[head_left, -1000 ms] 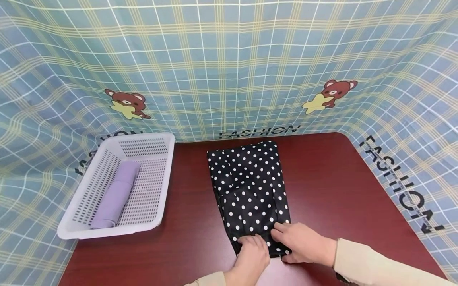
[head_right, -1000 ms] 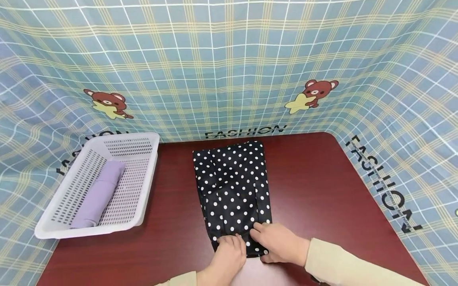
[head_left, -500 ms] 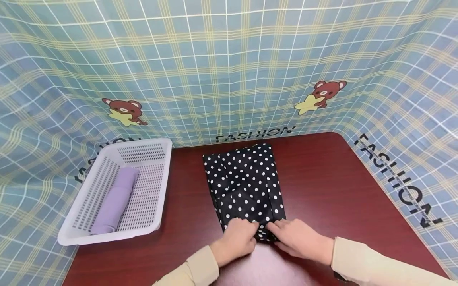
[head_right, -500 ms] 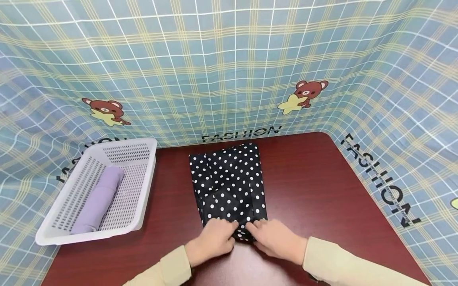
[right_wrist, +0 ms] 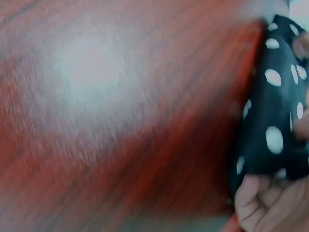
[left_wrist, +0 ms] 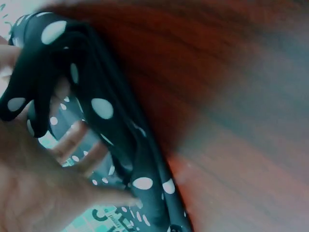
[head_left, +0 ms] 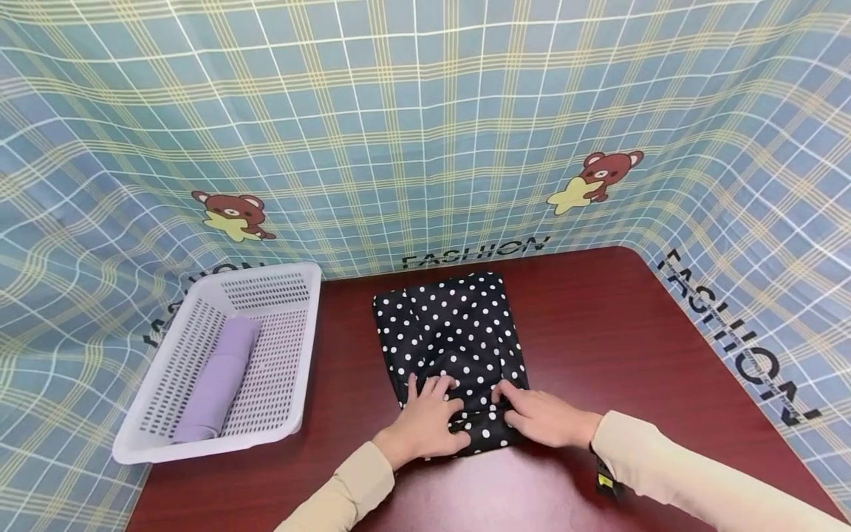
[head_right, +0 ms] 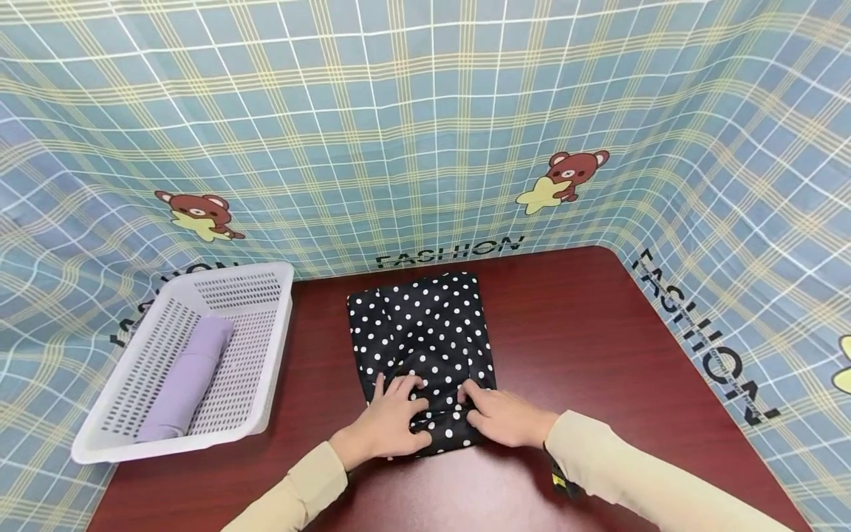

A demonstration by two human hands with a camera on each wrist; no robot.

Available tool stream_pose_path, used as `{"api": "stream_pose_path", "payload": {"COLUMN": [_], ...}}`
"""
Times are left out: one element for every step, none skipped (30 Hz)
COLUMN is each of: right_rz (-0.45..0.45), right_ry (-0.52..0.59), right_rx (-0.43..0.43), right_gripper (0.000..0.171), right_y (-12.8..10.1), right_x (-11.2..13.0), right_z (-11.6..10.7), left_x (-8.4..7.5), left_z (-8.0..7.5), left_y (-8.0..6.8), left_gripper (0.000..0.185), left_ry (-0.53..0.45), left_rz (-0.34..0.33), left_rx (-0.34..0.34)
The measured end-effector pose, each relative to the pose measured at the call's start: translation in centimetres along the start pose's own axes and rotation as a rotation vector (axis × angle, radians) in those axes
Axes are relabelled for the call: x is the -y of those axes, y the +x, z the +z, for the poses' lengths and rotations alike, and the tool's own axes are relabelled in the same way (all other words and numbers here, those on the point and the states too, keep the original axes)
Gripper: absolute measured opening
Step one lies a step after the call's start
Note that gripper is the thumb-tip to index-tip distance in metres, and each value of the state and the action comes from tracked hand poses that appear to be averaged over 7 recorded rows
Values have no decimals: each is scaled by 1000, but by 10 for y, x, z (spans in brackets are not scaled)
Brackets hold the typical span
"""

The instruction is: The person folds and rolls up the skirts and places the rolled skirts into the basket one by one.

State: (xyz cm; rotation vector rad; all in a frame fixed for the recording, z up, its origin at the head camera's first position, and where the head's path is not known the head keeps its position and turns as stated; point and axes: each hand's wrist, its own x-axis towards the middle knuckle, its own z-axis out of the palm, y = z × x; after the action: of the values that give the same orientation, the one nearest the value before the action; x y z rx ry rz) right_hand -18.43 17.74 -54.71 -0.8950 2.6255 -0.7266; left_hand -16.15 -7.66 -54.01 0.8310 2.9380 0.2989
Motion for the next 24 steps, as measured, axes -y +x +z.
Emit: {"api": "stream_pose_path", "payload": {"right_rz": [-12,-22,-30,-36,-35,-31,-30,-31,-43,-62,-88,-126,-167,-209,-251,-288,-319,-348,-369,-390,-411,-432,-451,-466], "right_ry": [-22,-27,-29,-35,-51,-75,-104,-132,-174,-217,-270,-316,-360,-394,-425,-441,-454,-460,-473,-484,-498,-511,-532,-555], "right_rx": [-29,-59,-89,-122,-157,-192,-229,-266,-302,-338,-370,-399,-426,-451,-476,-493,-505,-512,-517,-519,-518,-514,-512,-508], "right_gripper": [18,17,16,15,15,15,16,17,17,18,18,18,17,17,17,18,18,18,19,19,20,19,18,17], "right_y": [0,-1,-2,-3,-4,-4,-5,-5,-5,-4,-2,-1,1,3,4,6,7,7,7,7,6,5,3,1], "right_x": [2,4,5,7,8,9,10,11,12,12,12,11,11,10,9,8,7,6,5,4,4,5,5,6], "right_z": [2,3,5,6,7,8,9,10,10,11,11,11,11,11,10,10,10,9,9,10,10,11,12,14], "left_x": [0,0,0,1,1,1,0,0,0,-1,-3,-5,-8,-12,-17,-23,-29,-36,-44,-52,-59,-66,-71,-75], "left_z": [-1,-3,-5,-7,-8,-10,-12,-13,-15,-15,-15,-14,-12,-10,-7,-3,1,5,9,12,15,18,21,24], "left_y": [-1,-2,-3,-4,-4,-4,-4,-4,-4,-3,-4,-4,-5,-6,-7,-9,-12,-15,-18,-20,-23,-25,-26,-26], "left_gripper": [47,48,50,51,53,55,58,62,66,71,76,81,84,85,81,74,65,55,46,39,36,36,39,41], "left_ry": [-59,-113,-160,-191,-204,-211,-207,-204,-191,-165,-128,-72,7,98,203,309,421,521,608,676,736,786,824,853], "left_rz": [-22,-42,-58,-69,-76,-81,-88,-92,-94,-92,-87,-69,-36,12,67,112,142,157,160,143,118,86,57,40], "left_rx": [21,44,67,86,99,111,128,143,155,158,156,136,102,58,-1,-72,-145,-213,-256,-269,-273,-266,-254,-249]}}
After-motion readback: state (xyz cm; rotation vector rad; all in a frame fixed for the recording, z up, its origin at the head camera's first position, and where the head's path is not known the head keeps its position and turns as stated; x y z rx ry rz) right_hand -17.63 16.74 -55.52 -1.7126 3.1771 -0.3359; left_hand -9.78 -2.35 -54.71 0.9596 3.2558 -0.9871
